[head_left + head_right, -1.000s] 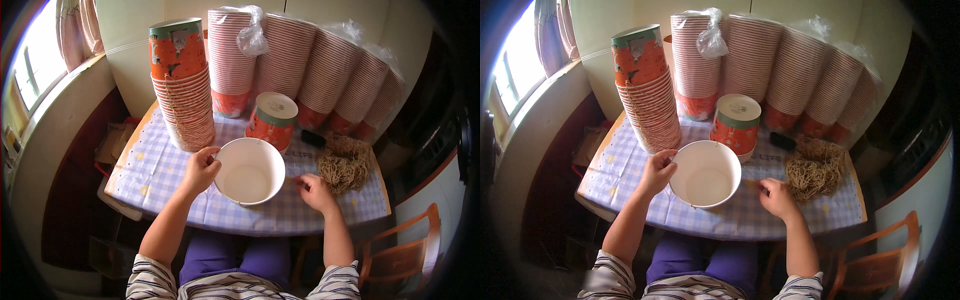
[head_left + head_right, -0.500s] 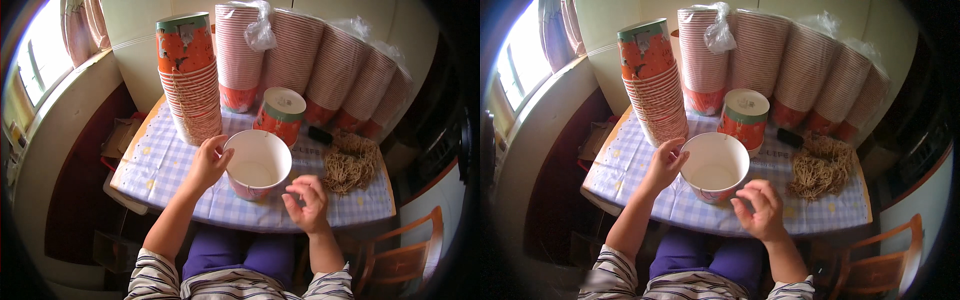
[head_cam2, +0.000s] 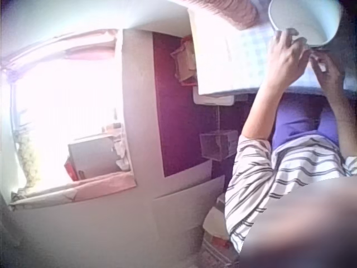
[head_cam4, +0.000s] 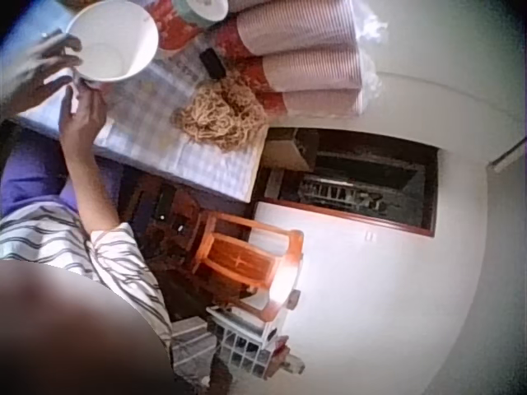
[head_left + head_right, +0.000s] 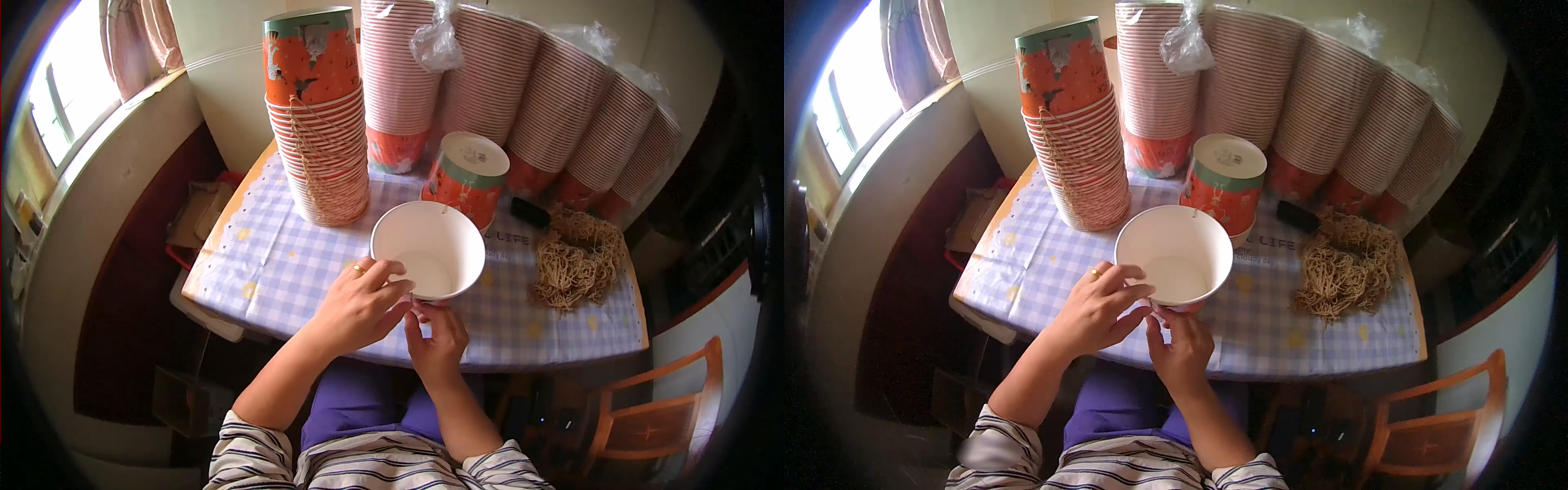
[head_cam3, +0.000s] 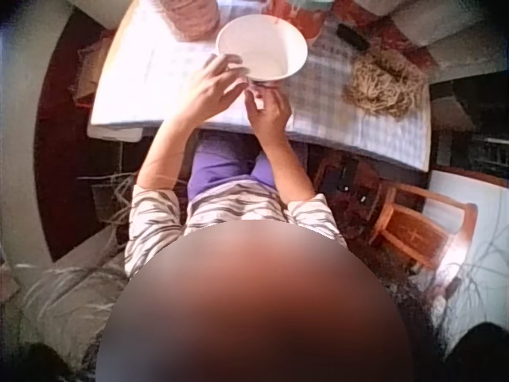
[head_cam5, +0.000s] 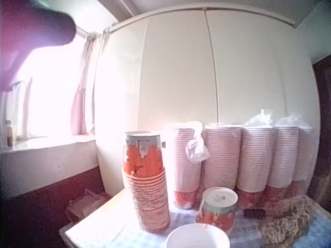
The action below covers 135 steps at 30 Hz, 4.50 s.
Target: Tying strings through holes in paper buckets for carrying.
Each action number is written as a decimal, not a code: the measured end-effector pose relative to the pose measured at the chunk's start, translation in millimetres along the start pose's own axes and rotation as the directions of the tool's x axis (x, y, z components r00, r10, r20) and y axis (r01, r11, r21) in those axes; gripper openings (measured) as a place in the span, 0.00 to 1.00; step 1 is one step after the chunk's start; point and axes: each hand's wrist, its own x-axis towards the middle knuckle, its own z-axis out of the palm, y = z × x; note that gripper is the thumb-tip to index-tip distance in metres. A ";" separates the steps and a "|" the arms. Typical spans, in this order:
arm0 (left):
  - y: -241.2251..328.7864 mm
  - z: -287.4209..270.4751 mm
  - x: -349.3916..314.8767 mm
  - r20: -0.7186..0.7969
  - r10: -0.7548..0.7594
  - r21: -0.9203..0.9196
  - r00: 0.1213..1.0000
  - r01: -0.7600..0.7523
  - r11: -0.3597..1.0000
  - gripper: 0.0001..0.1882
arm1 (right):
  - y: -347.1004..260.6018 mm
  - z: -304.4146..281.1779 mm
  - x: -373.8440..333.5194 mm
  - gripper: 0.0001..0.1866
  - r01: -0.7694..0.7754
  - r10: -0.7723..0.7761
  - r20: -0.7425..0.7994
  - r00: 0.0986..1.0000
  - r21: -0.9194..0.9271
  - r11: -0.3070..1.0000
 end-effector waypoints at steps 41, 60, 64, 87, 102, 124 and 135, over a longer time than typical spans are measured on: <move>-18.0 1.5 30.8 0.260 0.242 -0.009 0.935 -0.248 0.969 0.07 | 1.3 9.0 -0.3 0.05 -0.060 0.059 0.008 0.998 0.056 0.997; 24.7 33.3 50.3 0.191 0.138 0.184 0.972 -0.173 0.968 0.13 | 56.0 -47.3 8.0 0.07 -0.300 0.355 -0.065 0.932 0.409 0.862; 14.0 49.2 41.4 0.324 0.168 0.135 0.931 -0.221 0.966 0.09 | 58.7 -61.5 35.4 0.08 -0.271 0.305 -0.089 0.948 0.275 0.923; 6.2 -17.9 41.9 0.403 -0.077 0.093 0.912 0.043 0.995 0.18 | 72.9 -40.7 19.3 0.10 -0.571 0.482 0.408 0.776 0.778 0.261; 27.8 49.1 59.7 0.302 -0.133 0.004 0.944 0.138 0.990 0.07 | 70.5 -22.9 25.7 0.08 -0.628 0.425 0.475 0.770 0.680 0.378; 30.2 58.4 54.5 0.105 -0.264 -0.027 0.959 0.268 0.963 0.04 | 61.0 -18.7 24.0 0.08 -0.508 0.401 0.313 0.861 0.495 0.705; 33.6 65.5 56.2 0.153 -0.050 0.089 0.987 0.036 0.995 0.18 | 54.3 -19.5 23.8 0.07 -0.487 0.408 0.266 0.873 0.490 0.723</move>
